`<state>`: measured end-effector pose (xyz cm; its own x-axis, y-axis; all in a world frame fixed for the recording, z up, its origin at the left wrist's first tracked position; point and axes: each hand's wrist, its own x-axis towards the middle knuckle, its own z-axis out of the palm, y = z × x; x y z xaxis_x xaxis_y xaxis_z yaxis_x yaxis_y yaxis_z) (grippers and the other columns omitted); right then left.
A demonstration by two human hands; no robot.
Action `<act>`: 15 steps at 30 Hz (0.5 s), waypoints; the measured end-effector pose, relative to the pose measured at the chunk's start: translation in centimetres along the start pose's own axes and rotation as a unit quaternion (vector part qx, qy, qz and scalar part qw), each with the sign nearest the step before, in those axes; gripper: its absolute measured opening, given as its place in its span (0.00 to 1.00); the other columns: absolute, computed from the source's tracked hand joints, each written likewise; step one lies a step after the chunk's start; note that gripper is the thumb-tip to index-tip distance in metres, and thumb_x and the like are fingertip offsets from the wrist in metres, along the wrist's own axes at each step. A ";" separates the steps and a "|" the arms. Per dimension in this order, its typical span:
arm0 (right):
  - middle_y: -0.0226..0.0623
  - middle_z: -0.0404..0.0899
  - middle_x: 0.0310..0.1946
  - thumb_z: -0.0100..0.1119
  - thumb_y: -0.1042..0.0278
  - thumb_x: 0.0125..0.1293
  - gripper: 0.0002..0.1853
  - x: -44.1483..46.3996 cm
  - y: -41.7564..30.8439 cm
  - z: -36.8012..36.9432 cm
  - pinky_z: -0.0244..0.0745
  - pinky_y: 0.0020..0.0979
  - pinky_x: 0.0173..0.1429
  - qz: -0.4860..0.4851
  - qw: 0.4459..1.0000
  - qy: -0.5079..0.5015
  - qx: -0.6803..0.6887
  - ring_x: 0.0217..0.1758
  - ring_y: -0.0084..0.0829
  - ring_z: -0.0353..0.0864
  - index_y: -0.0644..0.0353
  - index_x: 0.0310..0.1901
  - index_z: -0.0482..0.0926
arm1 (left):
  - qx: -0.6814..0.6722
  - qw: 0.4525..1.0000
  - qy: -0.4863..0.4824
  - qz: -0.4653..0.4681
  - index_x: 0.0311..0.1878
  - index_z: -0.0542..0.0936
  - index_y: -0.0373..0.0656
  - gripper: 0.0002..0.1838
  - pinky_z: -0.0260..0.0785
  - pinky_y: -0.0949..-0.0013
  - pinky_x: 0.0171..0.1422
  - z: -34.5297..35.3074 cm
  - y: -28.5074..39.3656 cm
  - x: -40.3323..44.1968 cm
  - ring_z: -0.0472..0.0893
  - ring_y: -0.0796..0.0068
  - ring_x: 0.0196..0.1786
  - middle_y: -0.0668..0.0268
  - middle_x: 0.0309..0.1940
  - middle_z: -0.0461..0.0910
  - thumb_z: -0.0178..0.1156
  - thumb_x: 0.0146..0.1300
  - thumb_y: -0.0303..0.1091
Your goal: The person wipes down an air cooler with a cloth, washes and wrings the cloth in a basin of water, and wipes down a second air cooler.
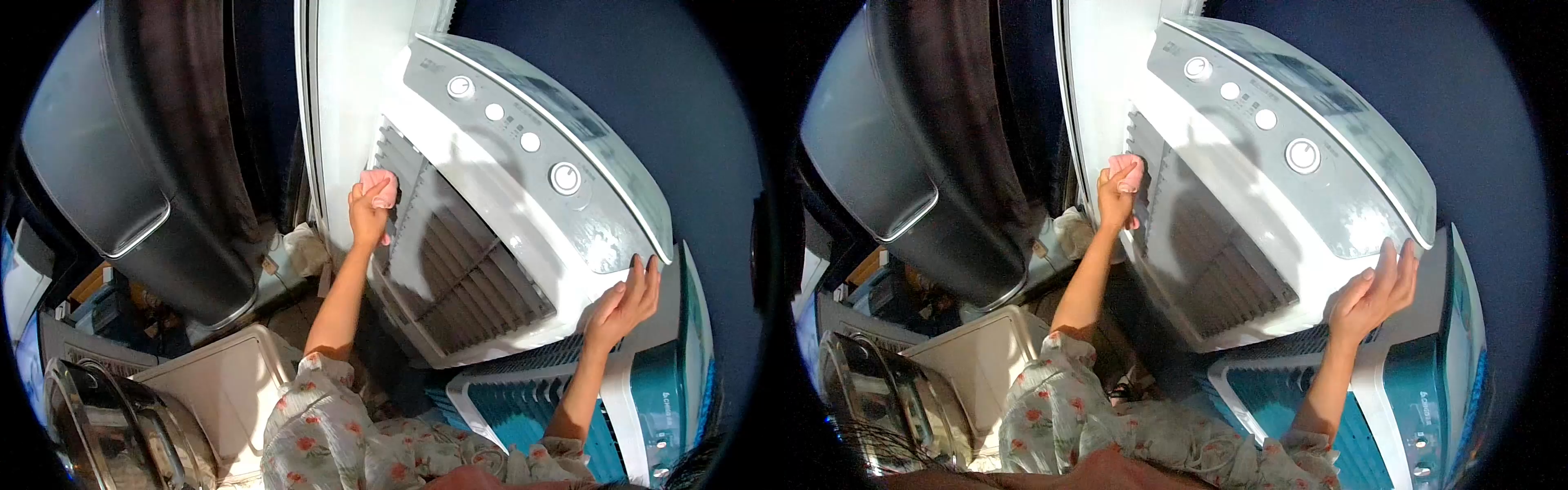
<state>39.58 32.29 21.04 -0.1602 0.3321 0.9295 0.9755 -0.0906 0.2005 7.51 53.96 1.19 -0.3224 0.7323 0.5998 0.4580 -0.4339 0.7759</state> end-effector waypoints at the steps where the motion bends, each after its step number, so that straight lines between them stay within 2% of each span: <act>1: 0.46 0.61 0.64 0.41 0.68 0.64 0.21 0.1 -0.1 -0.1 0.46 0.42 0.68 0.003 1.000 -0.004 0.000 0.67 0.46 0.54 0.60 0.59 0.69 | 0.014 0.999 0.029 -0.012 0.49 0.81 0.53 0.24 0.65 0.63 0.55 0.5 1.2 -0.6 0.68 0.53 0.47 0.55 0.39 0.70 0.51 0.48 0.23; 2: 0.46 0.61 0.64 0.41 0.68 0.64 0.21 0.2 -0.3 -0.2 0.46 0.42 0.68 0.006 1.000 -0.007 0.001 0.67 0.46 0.54 0.60 0.59 0.69 | 0.057 0.997 0.052 -0.008 0.49 0.81 0.53 0.24 0.64 0.61 0.56 1.1 2.0 -1.2 0.69 0.53 0.47 0.53 0.43 0.71 0.52 0.47 0.23; 5: 0.46 0.61 0.64 0.41 0.68 0.64 0.21 0.4 -0.6 -0.4 0.47 0.43 0.68 0.017 1.000 -0.006 0.014 0.67 0.46 0.54 0.60 0.58 0.70 | 0.048 0.997 -0.011 -0.063 0.49 0.81 0.52 0.25 0.63 0.61 0.57 2.2 3.2 -3.1 0.70 0.53 0.48 0.51 0.46 0.71 0.53 0.45 0.22; 6: 0.46 0.61 0.64 0.41 0.68 0.64 0.21 0.4 -0.6 -0.5 0.47 0.43 0.68 0.017 1.000 -0.008 0.014 0.67 0.46 0.54 0.60 0.58 0.70 | 0.045 0.998 0.027 -0.040 0.49 0.82 0.51 0.26 0.63 0.60 0.56 1.9 3.2 -3.2 0.70 0.53 0.48 0.50 0.47 0.72 0.55 0.43 0.22; 9: 0.46 0.61 0.64 0.41 0.68 0.64 0.21 0.4 -0.6 -0.4 0.47 0.42 0.67 0.020 1.000 -0.004 0.015 0.67 0.46 0.55 0.60 0.58 0.70 | 0.095 0.995 -0.001 -0.033 0.48 0.82 0.51 0.26 0.64 0.60 0.55 0.3 5.0 -5.2 0.70 0.53 0.47 0.50 0.46 0.72 0.56 0.42 0.21; 10: 0.46 0.61 0.64 0.41 0.68 0.64 0.21 0.4 -0.6 -0.4 0.47 0.42 0.67 0.021 1.000 -0.004 0.016 0.67 0.46 0.55 0.60 0.58 0.70 | 0.088 0.996 0.020 -0.004 0.48 0.82 0.51 0.26 0.65 0.60 0.54 0.2 6.0 -5.8 0.70 0.53 0.47 0.52 0.45 0.72 0.57 0.42 0.20; 13: 0.46 0.61 0.64 0.42 0.69 0.63 0.21 0.3 -0.7 -0.3 0.47 0.42 0.68 0.020 1.000 -0.005 0.016 0.67 0.46 0.55 0.60 0.57 0.71 | 0.134 0.990 -0.023 0.037 0.48 0.81 0.51 0.26 0.65 0.60 0.52 0.6 8.1 -5.2 0.70 0.55 0.46 0.56 0.43 0.72 0.57 0.42 0.20; 15: 0.46 0.61 0.64 0.42 0.69 0.63 0.20 0.4 -0.5 -0.3 0.47 0.42 0.68 0.018 1.000 -0.004 0.016 0.67 0.46 0.55 0.60 0.57 0.71 | 0.143 0.988 -0.060 0.016 0.50 0.80 0.51 0.25 0.65 0.61 0.50 1.5 7.0 -4.3 0.70 0.57 0.46 0.59 0.42 0.72 0.58 0.44 0.22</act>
<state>38.96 32.23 21.42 -0.1237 0.3368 0.9334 0.9850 -0.0724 0.1566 13.32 48.59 3.73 -0.2113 0.7857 0.5814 0.6872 -0.3035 0.6600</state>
